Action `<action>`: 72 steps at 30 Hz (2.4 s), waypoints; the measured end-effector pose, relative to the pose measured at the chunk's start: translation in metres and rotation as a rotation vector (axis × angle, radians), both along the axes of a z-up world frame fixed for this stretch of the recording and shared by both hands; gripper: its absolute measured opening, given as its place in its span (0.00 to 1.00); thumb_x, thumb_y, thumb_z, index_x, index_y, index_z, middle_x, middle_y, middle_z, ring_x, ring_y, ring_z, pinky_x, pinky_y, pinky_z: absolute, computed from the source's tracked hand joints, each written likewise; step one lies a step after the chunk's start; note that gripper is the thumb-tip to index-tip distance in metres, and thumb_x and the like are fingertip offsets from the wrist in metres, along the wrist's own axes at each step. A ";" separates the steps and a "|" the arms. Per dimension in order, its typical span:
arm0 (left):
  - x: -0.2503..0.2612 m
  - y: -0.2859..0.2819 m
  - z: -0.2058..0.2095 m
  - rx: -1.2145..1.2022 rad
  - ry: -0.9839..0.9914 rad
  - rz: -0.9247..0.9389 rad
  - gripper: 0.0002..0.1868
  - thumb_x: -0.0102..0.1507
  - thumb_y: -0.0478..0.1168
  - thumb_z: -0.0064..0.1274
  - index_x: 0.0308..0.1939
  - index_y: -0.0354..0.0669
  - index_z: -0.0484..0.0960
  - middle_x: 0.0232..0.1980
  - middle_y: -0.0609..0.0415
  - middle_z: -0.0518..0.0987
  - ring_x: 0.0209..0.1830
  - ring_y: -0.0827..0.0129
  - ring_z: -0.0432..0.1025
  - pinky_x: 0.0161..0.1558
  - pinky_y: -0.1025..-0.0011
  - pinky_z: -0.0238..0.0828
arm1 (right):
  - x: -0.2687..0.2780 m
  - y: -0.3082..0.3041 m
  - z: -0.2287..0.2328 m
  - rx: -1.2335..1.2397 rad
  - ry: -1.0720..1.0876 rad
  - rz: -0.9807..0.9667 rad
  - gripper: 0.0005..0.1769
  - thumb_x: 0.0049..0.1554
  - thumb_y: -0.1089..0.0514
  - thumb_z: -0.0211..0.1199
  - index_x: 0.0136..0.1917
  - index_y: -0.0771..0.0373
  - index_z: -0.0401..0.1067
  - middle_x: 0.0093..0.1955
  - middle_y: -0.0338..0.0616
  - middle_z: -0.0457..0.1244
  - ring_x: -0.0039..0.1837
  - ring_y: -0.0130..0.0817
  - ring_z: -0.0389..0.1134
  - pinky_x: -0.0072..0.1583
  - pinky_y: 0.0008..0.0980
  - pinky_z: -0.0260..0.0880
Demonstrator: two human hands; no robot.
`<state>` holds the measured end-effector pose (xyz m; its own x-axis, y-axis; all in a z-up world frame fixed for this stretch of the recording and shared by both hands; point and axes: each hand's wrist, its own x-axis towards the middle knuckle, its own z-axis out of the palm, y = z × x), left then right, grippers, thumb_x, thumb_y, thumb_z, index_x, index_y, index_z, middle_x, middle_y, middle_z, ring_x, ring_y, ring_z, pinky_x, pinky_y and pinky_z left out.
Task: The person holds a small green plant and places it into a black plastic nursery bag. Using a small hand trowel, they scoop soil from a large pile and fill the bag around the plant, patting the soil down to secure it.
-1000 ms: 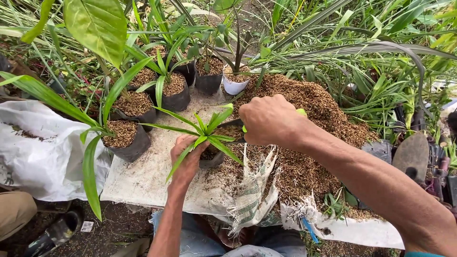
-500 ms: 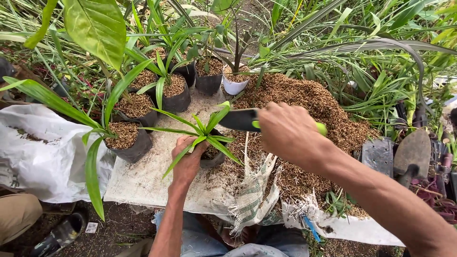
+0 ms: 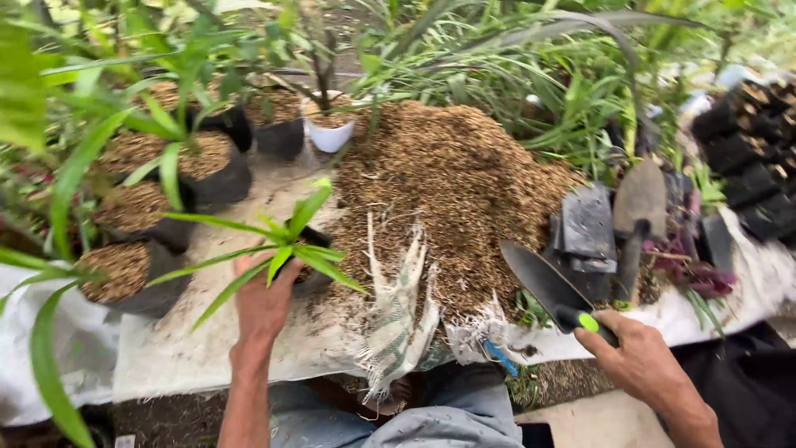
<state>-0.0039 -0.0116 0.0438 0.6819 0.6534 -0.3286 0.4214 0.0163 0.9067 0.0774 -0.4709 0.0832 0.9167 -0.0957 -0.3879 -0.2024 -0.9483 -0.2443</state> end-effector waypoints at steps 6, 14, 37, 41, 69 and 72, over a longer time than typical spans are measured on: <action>0.004 0.015 -0.052 0.307 -0.138 -0.074 0.30 0.56 0.66 0.53 0.48 0.49 0.85 0.80 0.46 0.58 0.83 0.52 0.45 0.73 0.31 0.42 | -0.023 -0.026 -0.011 -0.100 0.217 -0.039 0.19 0.57 0.40 0.61 0.43 0.56 0.80 0.36 0.40 0.70 0.42 0.34 0.68 0.48 0.30 0.64; 0.019 0.024 -0.062 0.418 0.308 -0.242 0.51 0.57 0.81 0.27 0.68 0.50 0.74 0.80 0.42 0.56 0.88 0.53 0.27 0.79 0.50 0.04 | 0.002 0.010 -0.055 0.255 0.245 -0.139 0.16 0.66 0.50 0.56 0.54 0.62 0.78 0.36 0.40 0.62 0.32 0.27 0.57 0.33 0.23 0.55; 0.009 0.025 -0.088 0.442 -0.137 -0.089 0.24 0.59 0.59 0.65 0.32 0.41 0.83 0.28 0.45 0.81 0.37 0.57 0.75 0.69 0.50 0.56 | 0.028 0.052 -0.043 0.438 -0.193 -0.022 0.24 0.55 0.44 0.67 0.55 0.65 0.81 0.43 0.61 0.73 0.52 0.56 0.75 0.57 0.50 0.71; 0.019 0.022 -0.075 0.349 -0.243 -0.059 0.21 0.56 0.43 0.71 0.48 0.36 0.85 0.41 0.43 0.82 0.41 0.56 0.76 0.59 0.54 0.68 | 0.031 0.042 -0.025 0.450 -0.155 -0.035 0.19 0.56 0.47 0.66 0.52 0.62 0.83 0.35 0.55 0.72 0.44 0.42 0.72 0.53 0.43 0.71; 0.001 0.024 -0.049 0.382 -0.223 -0.196 0.17 0.68 0.31 0.45 0.60 0.31 0.77 0.55 0.32 0.78 0.60 0.43 0.75 0.66 0.48 0.67 | 0.028 0.224 0.093 0.219 0.315 0.697 0.12 0.62 0.53 0.57 0.42 0.59 0.76 0.31 0.41 0.64 0.32 0.31 0.62 0.40 0.28 0.66; 0.005 0.030 -0.064 0.460 -0.238 -0.209 0.14 0.69 0.31 0.44 0.57 0.36 0.80 0.52 0.37 0.81 0.55 0.50 0.77 0.61 0.54 0.72 | 0.032 0.238 0.087 0.172 0.321 0.789 0.12 0.63 0.54 0.56 0.40 0.59 0.73 0.31 0.42 0.63 0.31 0.31 0.62 0.40 0.28 0.67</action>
<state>0.0012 0.0189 -0.0204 0.8327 0.5364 0.1373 0.1564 -0.4657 0.8710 0.1096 -0.2327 0.1702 0.5340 0.6058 -0.5898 0.4153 -0.7956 -0.4411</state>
